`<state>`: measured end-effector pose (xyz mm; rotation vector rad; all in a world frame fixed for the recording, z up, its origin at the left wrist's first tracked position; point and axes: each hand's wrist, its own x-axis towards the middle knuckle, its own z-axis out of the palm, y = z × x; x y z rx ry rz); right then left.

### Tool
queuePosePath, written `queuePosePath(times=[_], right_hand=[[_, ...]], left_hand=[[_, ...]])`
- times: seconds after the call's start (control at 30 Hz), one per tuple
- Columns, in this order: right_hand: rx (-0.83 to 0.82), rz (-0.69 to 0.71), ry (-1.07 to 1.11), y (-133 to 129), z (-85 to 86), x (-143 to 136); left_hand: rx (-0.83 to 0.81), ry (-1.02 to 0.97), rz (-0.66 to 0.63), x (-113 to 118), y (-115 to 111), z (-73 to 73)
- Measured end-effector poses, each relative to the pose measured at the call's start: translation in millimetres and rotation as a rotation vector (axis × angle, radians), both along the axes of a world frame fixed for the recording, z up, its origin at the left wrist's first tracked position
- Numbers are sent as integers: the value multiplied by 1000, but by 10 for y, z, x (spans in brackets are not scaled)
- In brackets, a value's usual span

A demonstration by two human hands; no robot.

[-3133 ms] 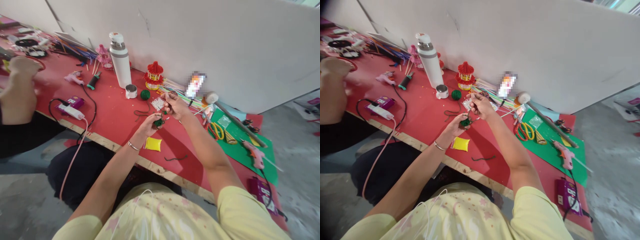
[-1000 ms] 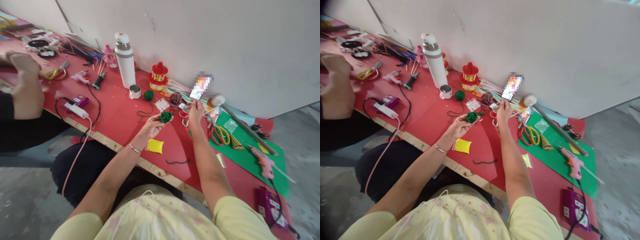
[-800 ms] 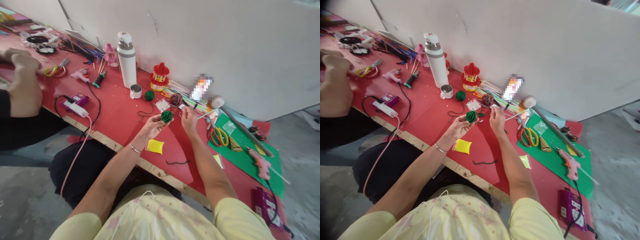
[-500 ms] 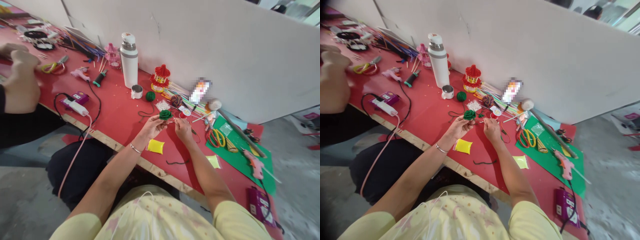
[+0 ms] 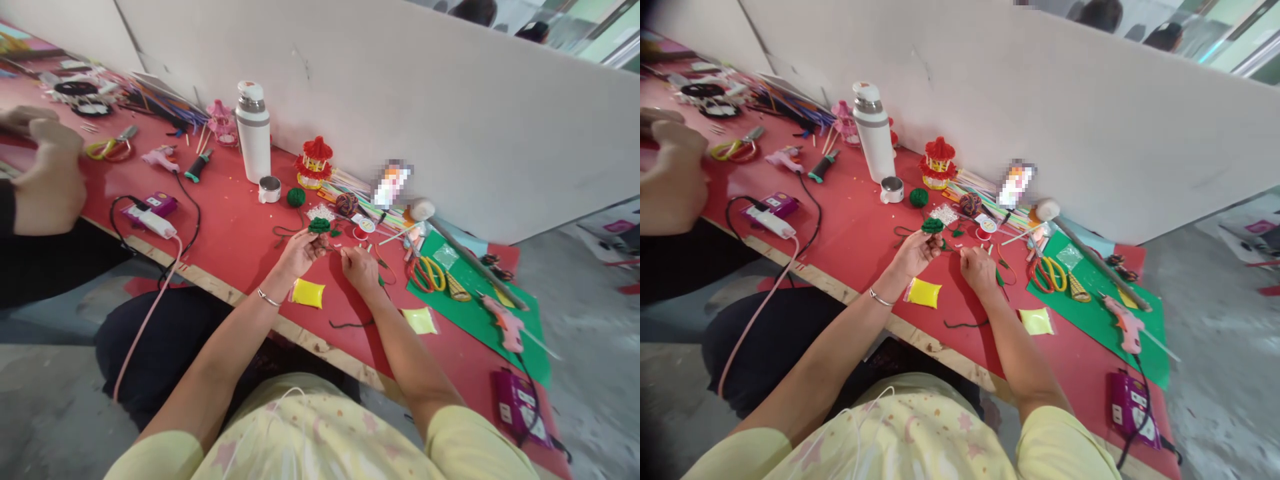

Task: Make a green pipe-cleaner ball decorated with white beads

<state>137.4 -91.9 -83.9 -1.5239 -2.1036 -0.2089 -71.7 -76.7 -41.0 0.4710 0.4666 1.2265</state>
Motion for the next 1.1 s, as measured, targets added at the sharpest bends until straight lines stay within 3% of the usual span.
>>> queuePosePath(times=[0.13,0.27,0.37,0.47,0.6,0.77,0.9,1.1], right_hand=[[-45,-41,10,-38,30,-48],[-56,26,118,-79,171,-98],[-58,159,377,-96,283,-162],[-197,227,715,-100,330,-255],[-295,146,1015,-64,294,-309],[-372,244,1308,21,183,-225],[-444,278,1366,61,112,-193],[-510,315,1445,82,108,-188]], left_hand=[[93,148,100,51,26,-93],[112,340,141,130,20,-151],[97,422,158,191,1,-147],[140,487,162,229,-27,-117],[276,637,138,241,-60,-96],[309,612,-13,262,-57,-161],[301,699,46,278,-46,-198],[241,706,35,229,-68,-155]])
